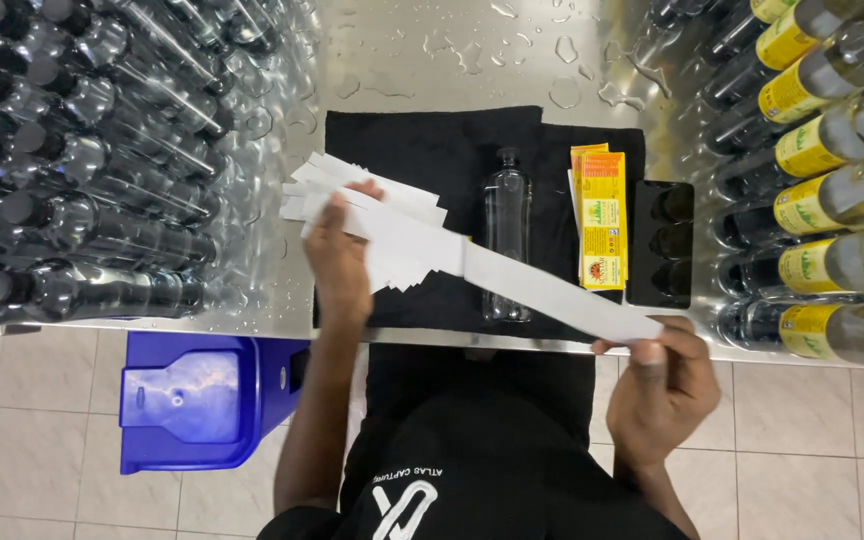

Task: Manually applying adhesive labels to clear plastic bottles on a production line table.

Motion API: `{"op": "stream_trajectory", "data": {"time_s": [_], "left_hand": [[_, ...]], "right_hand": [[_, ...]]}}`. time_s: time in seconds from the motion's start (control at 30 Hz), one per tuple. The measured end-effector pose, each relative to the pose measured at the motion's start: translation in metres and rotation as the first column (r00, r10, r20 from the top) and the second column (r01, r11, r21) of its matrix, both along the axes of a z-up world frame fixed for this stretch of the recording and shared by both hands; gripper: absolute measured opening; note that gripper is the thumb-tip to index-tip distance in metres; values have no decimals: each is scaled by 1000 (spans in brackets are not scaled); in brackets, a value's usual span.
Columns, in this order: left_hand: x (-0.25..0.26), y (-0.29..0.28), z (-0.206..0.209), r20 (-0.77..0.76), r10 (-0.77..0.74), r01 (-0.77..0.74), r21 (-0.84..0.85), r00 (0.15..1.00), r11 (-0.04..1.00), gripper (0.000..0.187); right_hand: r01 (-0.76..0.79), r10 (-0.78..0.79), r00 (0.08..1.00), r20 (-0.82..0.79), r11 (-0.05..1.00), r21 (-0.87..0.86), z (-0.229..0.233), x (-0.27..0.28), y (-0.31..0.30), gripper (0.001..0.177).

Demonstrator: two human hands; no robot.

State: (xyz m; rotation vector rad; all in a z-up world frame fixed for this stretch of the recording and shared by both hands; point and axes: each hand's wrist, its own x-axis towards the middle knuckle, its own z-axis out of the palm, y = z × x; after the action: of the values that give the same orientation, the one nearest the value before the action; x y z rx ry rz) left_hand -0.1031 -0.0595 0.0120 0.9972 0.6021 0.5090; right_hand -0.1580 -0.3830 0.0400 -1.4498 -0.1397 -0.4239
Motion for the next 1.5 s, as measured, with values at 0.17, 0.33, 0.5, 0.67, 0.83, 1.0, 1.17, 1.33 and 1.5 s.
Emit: {"op": "stream_trajectory", "data": {"time_s": [0.17,0.33,0.5,0.67,0.83,1.0,1.17,1.33,1.5], "left_hand": [[13,47,-32,-213,201,-88,447,956,890,30],[-9,9,-33,53,286,-132,955,957,265,44],[-42,-86,-15,145,-669,684,-119,729,719,70],[-45,-87,-37,162,-607,627,-238,778,741,61],[-42,-84,-20,77,-495,494,-300,865,816,49],[-36,-90,-2,15,-437,425,-258,899,867,38],[-33,-96,-2,-47,-415,401,-173,909,899,45],[-28,-99,-2,-78,-467,453,-149,881,879,48],[-25,-97,-21,-135,-478,463,-126,868,877,50]], "right_hand": [[208,-189,972,137,968,-138,-3,12,-19,21],[237,-81,902,424,913,-331,3,25,-7,18],[-113,401,844,356,782,-613,1,27,18,20],[-100,513,796,320,635,-766,1,37,18,28],[-195,503,846,180,604,-773,4,59,-7,18],[-390,332,909,-251,890,-238,-14,70,-18,43],[-492,503,765,-403,859,139,-100,54,-21,98],[-366,480,755,-447,874,320,-70,55,27,72],[-145,169,819,-549,986,87,-56,73,47,25]]}}
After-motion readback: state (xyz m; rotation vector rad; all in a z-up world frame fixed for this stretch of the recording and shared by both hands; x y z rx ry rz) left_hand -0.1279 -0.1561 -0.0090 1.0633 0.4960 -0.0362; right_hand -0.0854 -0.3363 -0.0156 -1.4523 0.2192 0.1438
